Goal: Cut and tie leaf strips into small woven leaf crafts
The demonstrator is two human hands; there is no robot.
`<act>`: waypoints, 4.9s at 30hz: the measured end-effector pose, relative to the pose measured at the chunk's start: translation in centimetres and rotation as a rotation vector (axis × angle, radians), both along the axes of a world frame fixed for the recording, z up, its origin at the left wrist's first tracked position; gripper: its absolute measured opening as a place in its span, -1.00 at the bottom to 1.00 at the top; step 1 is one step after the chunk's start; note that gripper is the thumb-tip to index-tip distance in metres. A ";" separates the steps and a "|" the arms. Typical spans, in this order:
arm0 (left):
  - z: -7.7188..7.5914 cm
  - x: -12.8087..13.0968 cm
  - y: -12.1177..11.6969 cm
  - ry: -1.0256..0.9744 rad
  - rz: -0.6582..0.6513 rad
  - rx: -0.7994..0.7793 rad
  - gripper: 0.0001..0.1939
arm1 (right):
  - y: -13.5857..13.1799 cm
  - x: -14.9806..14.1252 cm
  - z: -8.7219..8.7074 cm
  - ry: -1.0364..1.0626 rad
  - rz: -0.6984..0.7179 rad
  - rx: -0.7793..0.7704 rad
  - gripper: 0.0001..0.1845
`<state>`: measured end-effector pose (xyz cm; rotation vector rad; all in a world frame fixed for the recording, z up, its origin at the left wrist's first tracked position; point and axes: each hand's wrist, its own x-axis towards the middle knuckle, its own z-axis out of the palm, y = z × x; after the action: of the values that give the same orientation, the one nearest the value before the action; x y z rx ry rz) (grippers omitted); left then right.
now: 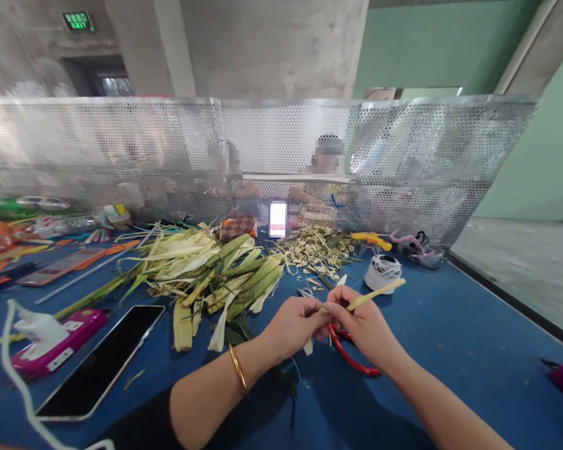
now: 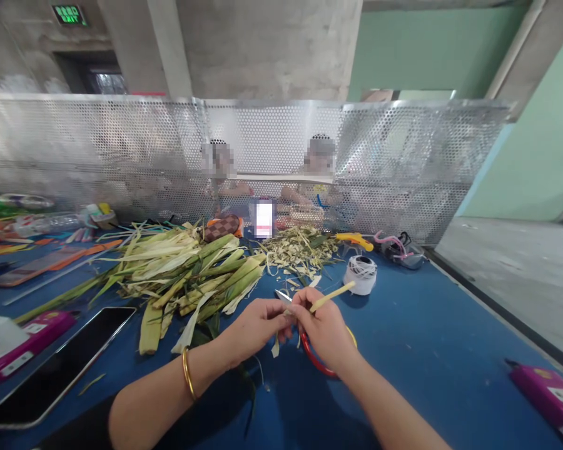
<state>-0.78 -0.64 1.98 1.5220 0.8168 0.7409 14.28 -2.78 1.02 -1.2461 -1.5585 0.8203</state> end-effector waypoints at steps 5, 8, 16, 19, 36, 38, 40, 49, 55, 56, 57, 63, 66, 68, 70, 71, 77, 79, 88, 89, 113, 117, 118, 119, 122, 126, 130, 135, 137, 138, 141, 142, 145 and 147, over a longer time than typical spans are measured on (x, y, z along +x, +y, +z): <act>0.7 -0.2 0.1 -0.035 0.048 -0.120 -0.70 | 0.0 0.2 0.1 0.095 -0.029 0.041 -0.74; 0.8 -0.2 0.2 -0.061 0.025 -0.173 -0.70 | 0.0 0.4 0.0 -0.051 -0.049 0.194 -0.78; 0.2 -0.3 0.5 0.051 0.061 -0.026 -0.75 | 0.2 0.4 -0.8 -0.205 -0.061 0.270 -0.69; 0.3 -0.4 0.5 0.088 0.084 0.035 -0.75 | 0.1 0.3 -0.9 -0.212 -0.053 0.295 -0.68; 0.6 -0.2 0.5 -0.015 0.147 -0.042 -0.76 | 0.0 0.2 -0.8 -0.112 -0.084 0.237 -0.61; 0.7 -0.2 0.5 -0.056 0.123 -0.119 -0.76 | 0.0 0.2 -0.7 -0.108 -0.076 0.233 -0.61; 0.5 -0.2 0.5 -0.088 0.128 -0.166 -0.76 | 0.0 0.2 -0.6 -0.101 -0.076 0.243 -0.64; 0.2 -0.4 1.2 -0.209 0.210 -0.267 -0.70 | -0.8 0.1 0.8 0.358 -0.214 0.196 -0.70; 0.2 -0.4 1.2 -0.257 0.164 -0.284 -0.71 | -0.9 0.2 1.5 0.376 -0.179 0.137 -0.66; 0.2 -0.5 1.2 -0.254 0.159 -0.288 -0.72 | -0.9 0.2 1.6 0.326 -0.176 0.088 -0.65; 0.2 -0.5 1.2 -0.250 0.157 -0.292 -0.73 | -0.9 0.3 1.7 0.289 -0.173 0.038 -0.64; 0.3 -0.5 1.3 -0.228 0.155 -0.303 -0.77 | -0.9 0.4 2.0 0.133 -0.059 -0.144 -0.70; 0.3 -0.5 1.3 -0.230 0.165 -0.314 -0.82 | -0.9 0.4 2.1 0.077 -0.033 -0.202 -0.74; 0.3 -0.4 1.3 -0.237 0.173 -0.320 -0.84 | -0.9 0.3 2.1 0.080 -0.028 -0.249 -0.75; 0.3 -0.4 1.3 -0.240 0.181 -0.322 -0.84 | -0.9 0.3 2.0 0.079 -0.019 -0.277 -0.75; 0.2 -0.4 1.3 -0.239 0.183 -0.320 -0.84 | -0.9 0.2 1.9 0.073 -0.017 -0.281 -0.75; 0.3 -0.5 1.1 -0.189 0.173 -0.255 -0.83 | -0.8 0.5 1.5 -0.095 -0.056 -0.189 -0.75; 0.3 -0.5 1.1 -0.162 0.184 -0.214 -0.84 | -0.8 0.7 1.3 -0.179 -0.069 -0.110 -0.75; 0.2 -0.4 1.2 -0.159 0.195 -0.234 -0.85 | -0.5 1.0 0.8 -0.228 -0.035 -0.051 -0.74; 0.2 -0.4 1.2 -0.154 0.192 -0.229 -0.84 | -0.5 1.0 0.8 -0.227 -0.036 -0.054 -0.74; 0.4 -0.5 1.0 -0.117 0.177 -0.147 -0.81 | -0.7 0.6 2.0 -0.070 0.042 -0.125 -0.74; 0.4 -0.5 0.9 -0.129 0.178 -0.150 -0.80 | -0.7 0.5 2.0 -0.011 0.059 -0.182 -0.69; 0.4 -0.5 0.9 -0.133 0.177 -0.157 -0.79 | -0.7 0.6 1.9 0.000 0.060 -0.192 -0.69; 0.4 -0.5 0.9 -0.139 0.177 -0.165 -0.79 | -0.7 0.6 1.9 0.009 0.058 -0.196 -0.68; 0.4 -0.5 0.9 -0.153 0.172 -0.180 -0.77 | -0.6 0.7 1.6 0.030 0.063 -0.198 -0.67; 0.4 -0.5 1.0 -0.148 0.160 -0.180 -0.77 | -0.4 0.7 1.5 0.041 0.092 -0.210 -0.66; 0.6 -0.6 0.9 -0.119 0.143 -0.164 -0.80 | -0.3 0.8 1.4 0.052 0.101 -0.217 -0.66; 1.0 -0.6 0.6 -0.067 0.154 -0.097 -0.81 | -0.3 0.8 1.1 -0.152 -0.001 -0.110 -0.72; 1.1 -0.5 0.5 -0.044 0.161 -0.076 -0.80 | -0.4 0.8 1.1 -0.277 -0.039 0.057 -0.72; 1.1 -0.5 0.5 -0.034 0.166 -0.070 -0.79 | -0.5 0.8 1.2 -0.320 -0.034 0.131 -0.72; 1.0 -0.4 0.5 -0.026 0.190 -0.051 -0.80 | -0.7 0.7 1.3 -0.364 0.045 0.208 -0.71; 0.9 -0.4 0.5 -0.032 0.198 -0.045 -0.80 | -0.7 0.7 1.3 -0.364 0.063 0.198 -0.71; 0.8 -0.3 0.5 -0.039 0.227 -0.014 -0.79 | -0.8 0.6 1.3 -0.341 0.046 0.160 -0.74; 0.7 -0.2 0.5 -0.016 0.246 0.012 -0.75 | -0.7 0.7 1.1 -0.325 0.006 0.143 -0.76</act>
<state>-1.02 -0.14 2.73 1.4391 1.0004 0.9375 14.95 -3.47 2.12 -1.3167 -1.8443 0.5160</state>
